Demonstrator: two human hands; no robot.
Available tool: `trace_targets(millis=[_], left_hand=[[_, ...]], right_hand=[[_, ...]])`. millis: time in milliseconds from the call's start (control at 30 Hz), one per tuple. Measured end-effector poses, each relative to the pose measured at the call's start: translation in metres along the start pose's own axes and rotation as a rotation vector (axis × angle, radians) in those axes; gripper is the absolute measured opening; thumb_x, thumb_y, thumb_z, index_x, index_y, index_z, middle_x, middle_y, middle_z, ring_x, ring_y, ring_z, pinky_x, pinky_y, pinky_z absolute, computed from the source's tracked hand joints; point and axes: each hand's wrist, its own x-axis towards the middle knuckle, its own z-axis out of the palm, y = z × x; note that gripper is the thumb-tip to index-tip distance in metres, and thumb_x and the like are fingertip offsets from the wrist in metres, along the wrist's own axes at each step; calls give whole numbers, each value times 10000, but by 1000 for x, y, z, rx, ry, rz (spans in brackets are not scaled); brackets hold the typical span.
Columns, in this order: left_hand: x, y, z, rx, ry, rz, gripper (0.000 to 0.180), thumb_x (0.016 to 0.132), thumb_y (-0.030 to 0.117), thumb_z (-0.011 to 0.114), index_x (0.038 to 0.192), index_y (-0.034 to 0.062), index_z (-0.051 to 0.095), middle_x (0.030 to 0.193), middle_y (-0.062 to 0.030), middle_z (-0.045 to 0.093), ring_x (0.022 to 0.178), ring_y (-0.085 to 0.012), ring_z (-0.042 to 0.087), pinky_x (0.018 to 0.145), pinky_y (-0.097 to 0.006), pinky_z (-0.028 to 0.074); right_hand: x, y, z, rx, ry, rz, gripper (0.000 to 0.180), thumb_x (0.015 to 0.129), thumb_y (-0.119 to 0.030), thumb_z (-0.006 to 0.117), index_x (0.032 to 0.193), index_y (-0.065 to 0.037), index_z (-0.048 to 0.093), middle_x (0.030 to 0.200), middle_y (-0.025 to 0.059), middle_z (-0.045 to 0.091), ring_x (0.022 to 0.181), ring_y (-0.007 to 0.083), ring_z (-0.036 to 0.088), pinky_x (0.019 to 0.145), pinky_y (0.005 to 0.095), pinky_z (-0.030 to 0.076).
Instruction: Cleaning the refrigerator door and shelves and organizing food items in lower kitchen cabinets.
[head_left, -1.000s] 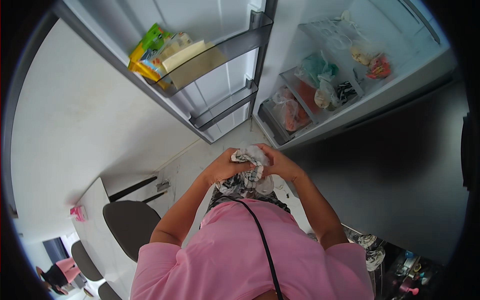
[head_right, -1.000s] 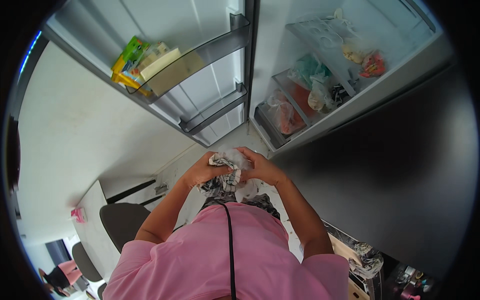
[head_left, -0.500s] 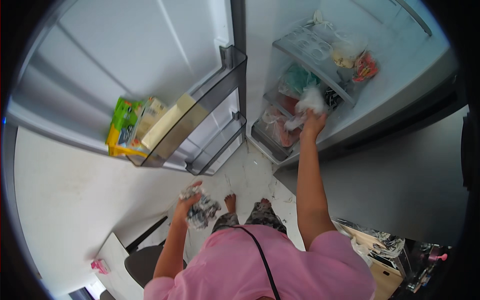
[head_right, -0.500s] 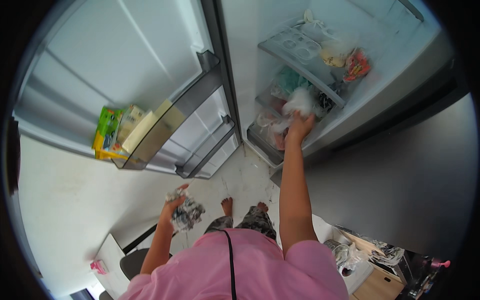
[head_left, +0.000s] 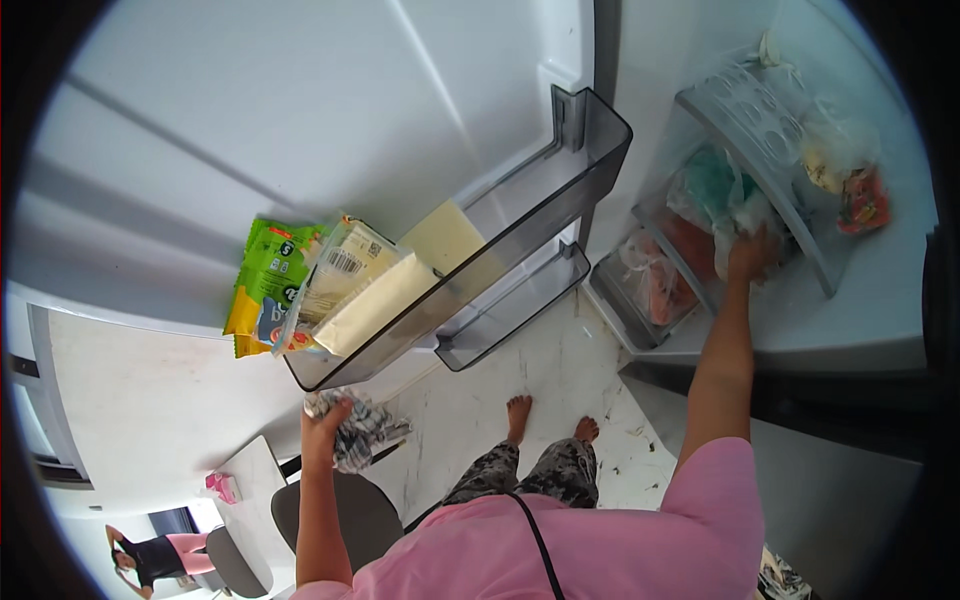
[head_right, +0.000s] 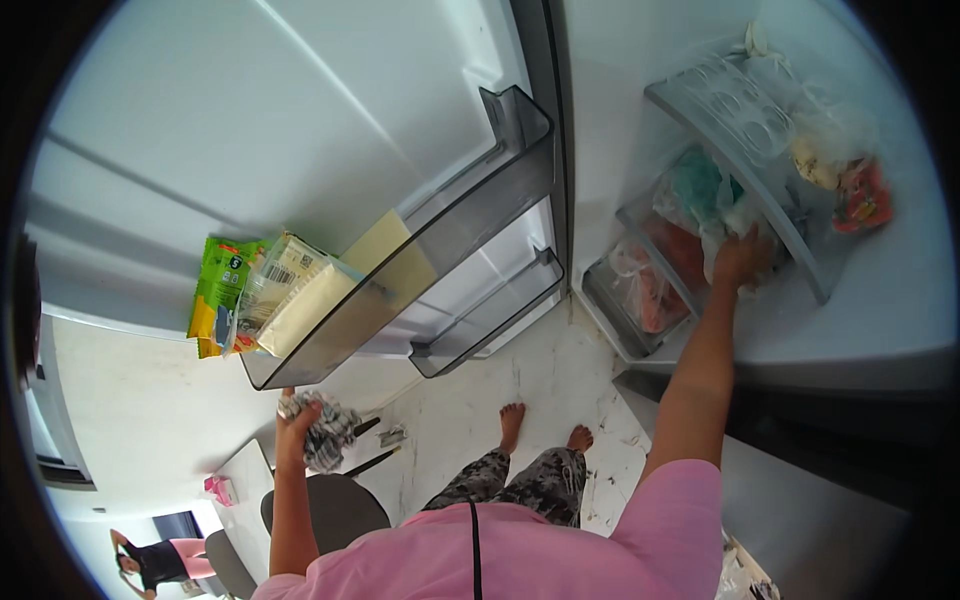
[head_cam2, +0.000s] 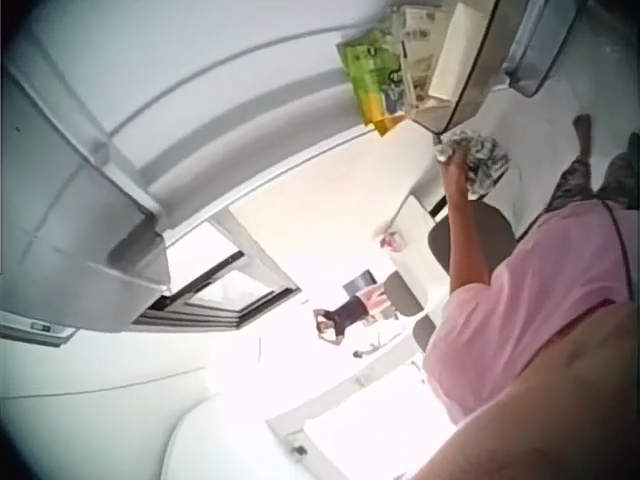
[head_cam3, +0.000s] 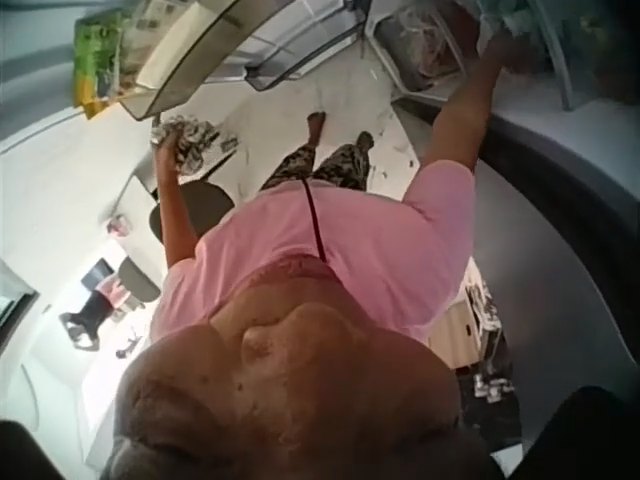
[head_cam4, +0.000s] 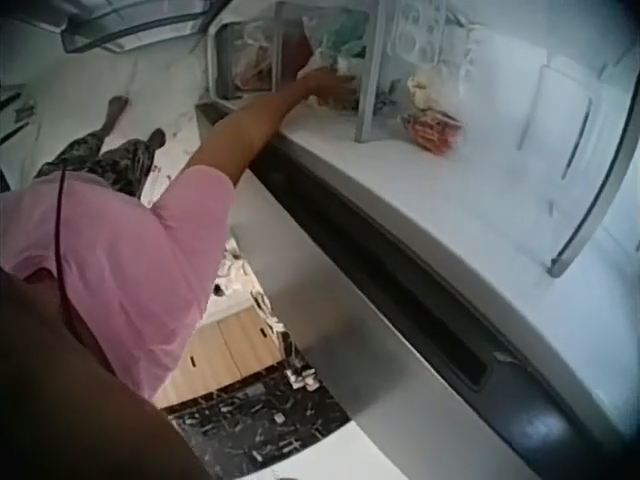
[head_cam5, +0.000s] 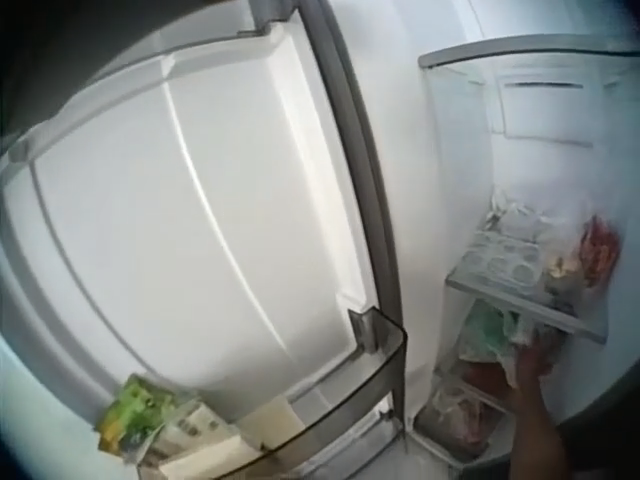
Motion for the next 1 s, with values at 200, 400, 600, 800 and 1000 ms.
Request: trace_targets(millis=[200, 400, 600, 800, 1000], left_hand=[[49, 29, 13, 294, -104, 220, 511, 740, 56, 684, 1210, -11, 494, 1033, -88, 638, 909, -173, 614, 820, -289, 477], [86, 42, 7, 145, -312, 239, 421, 690, -6, 696, 1093, -19, 572, 1007, -106, 655, 924, -185, 622, 816, -298, 493], [89, 62, 7, 244, -508, 201, 399, 708, -10, 672, 1097, -14, 582, 988, -85, 652, 883, -182, 624, 821, -309, 490], [91, 57, 14, 159, -510, 272, 325, 707, -16, 672, 1027, -18, 616, 915, -66, 670, 796, -147, 628, 732, -287, 498], [75, 80, 24, 293, -663, 378, 210, 739, -11, 653, 950, -19, 653, 851, -42, 681, 751, -115, 616, 686, -272, 488]], right_hand=[[-125, -68, -102, 513, 468, -325, 537, 801, -108, 683, 1300, -74, 490, 1295, 180, 477, 1254, 374, 385, 1013, 461, 349], [-369, -59, -110, 927, -352, -418, 592, 730, 79, 664, 1275, -74, 491, 1297, 131, 461, 941, 202, 569, 787, 310, 487], [-464, -42, -182, 917, -872, -218, 484, 793, 22, 637, 1252, -53, 503, 1243, 135, 515, 781, 178, 642, 782, 305, 493], [-458, -87, -235, 958, -919, -298, 384, 830, -16, 609, 1207, -51, 541, 1122, 123, 598, 801, 187, 633, 785, 310, 492], [-467, -158, -316, 1046, -838, -467, 479, 823, -39, 635, 1276, -70, 485, 1203, 118, 553, 897, 207, 614, 784, 320, 491]])
